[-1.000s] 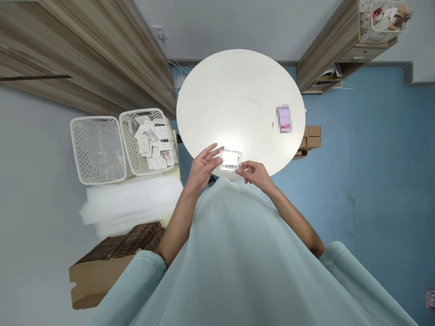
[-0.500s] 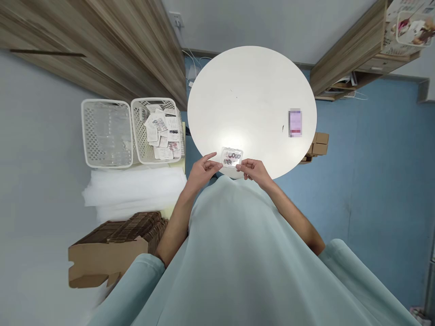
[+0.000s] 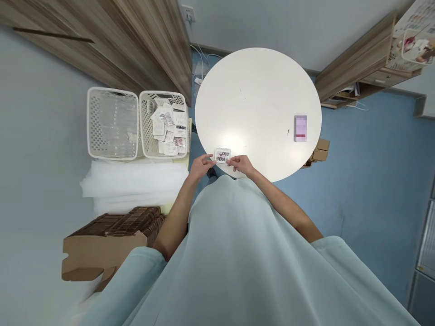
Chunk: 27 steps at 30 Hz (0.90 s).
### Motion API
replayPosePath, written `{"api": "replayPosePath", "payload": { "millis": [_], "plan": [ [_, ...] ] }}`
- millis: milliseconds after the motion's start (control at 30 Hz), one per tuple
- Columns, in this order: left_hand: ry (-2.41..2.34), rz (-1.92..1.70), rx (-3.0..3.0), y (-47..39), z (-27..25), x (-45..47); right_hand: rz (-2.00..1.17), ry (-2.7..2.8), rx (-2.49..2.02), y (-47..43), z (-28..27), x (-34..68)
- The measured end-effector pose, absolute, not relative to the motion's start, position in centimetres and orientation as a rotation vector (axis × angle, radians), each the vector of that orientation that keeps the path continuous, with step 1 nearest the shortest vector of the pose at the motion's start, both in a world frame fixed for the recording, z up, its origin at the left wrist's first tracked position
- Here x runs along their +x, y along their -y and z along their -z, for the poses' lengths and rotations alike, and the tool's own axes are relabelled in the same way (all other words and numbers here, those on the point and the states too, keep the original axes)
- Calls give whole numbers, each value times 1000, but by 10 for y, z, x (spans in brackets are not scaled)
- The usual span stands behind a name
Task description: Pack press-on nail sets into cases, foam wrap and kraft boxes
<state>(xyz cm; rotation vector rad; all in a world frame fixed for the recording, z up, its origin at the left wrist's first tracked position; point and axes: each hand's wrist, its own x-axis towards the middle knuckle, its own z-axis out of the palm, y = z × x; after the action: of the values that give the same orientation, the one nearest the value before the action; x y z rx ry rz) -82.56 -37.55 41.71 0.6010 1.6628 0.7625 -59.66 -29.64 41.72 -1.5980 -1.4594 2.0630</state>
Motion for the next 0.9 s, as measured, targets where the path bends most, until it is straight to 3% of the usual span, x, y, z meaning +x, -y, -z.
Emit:
{"api": "replayPosePath", "payload": {
  "millis": [233,500,733,900],
  "plan": [
    [-1810,-566,634,364,-363,-823,-1979,1493,-1968,294,-359,-621],
    [-1897,-234,706,351,-357,-802,-1847,1623,-2188,295,-345,-625],
    [-1829,-359,665,373,-377,-809,-1796,1882,-2134,297,-365,-613],
    [-1951,-581,626,427,-402,-836,-1768,2114,-1844,309,-396,-619]
  ]
}}
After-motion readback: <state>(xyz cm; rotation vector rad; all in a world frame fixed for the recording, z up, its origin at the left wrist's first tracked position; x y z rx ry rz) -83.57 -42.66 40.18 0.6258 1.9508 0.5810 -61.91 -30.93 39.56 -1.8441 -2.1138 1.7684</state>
